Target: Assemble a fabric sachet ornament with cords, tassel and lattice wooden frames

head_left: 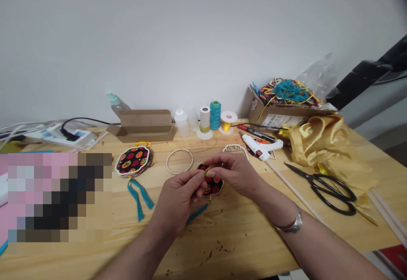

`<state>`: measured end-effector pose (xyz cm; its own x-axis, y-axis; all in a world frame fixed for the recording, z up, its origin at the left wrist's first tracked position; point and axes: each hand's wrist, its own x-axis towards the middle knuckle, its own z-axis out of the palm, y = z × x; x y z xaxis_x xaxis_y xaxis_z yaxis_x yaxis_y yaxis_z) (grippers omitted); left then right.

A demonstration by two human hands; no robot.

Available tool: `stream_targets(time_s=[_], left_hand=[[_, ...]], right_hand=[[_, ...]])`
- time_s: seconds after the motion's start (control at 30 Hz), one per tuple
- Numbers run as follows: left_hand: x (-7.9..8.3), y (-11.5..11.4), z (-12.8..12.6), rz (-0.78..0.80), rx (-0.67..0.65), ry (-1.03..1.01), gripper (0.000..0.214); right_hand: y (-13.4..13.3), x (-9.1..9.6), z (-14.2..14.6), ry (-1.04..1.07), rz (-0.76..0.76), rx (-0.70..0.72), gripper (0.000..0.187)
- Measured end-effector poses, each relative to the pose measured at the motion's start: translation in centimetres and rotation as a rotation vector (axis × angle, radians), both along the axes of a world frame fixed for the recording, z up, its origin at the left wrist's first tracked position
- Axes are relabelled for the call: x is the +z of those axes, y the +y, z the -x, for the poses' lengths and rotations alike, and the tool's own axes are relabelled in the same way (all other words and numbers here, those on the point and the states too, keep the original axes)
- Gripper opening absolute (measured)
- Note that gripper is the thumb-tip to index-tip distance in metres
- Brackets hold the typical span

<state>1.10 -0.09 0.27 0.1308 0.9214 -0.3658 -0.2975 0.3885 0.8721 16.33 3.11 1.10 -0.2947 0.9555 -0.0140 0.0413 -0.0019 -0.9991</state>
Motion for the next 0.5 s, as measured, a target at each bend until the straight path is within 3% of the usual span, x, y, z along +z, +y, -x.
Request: stream_targets(time_s=[0.33,0.5], left_hand=[[0.33,-0.2,-0.09,0.019,-0.08,-0.026,0.016],[0.5,-0.08,-0.1,-0.018,-0.126,0.059,0.021]], right_hand=[[0.01,-0.1,-0.17,-0.173,-0.168,-0.008,0.006],[-0.44,0.02,-0.1,-0.353,-0.306,-0.045,0.012]])
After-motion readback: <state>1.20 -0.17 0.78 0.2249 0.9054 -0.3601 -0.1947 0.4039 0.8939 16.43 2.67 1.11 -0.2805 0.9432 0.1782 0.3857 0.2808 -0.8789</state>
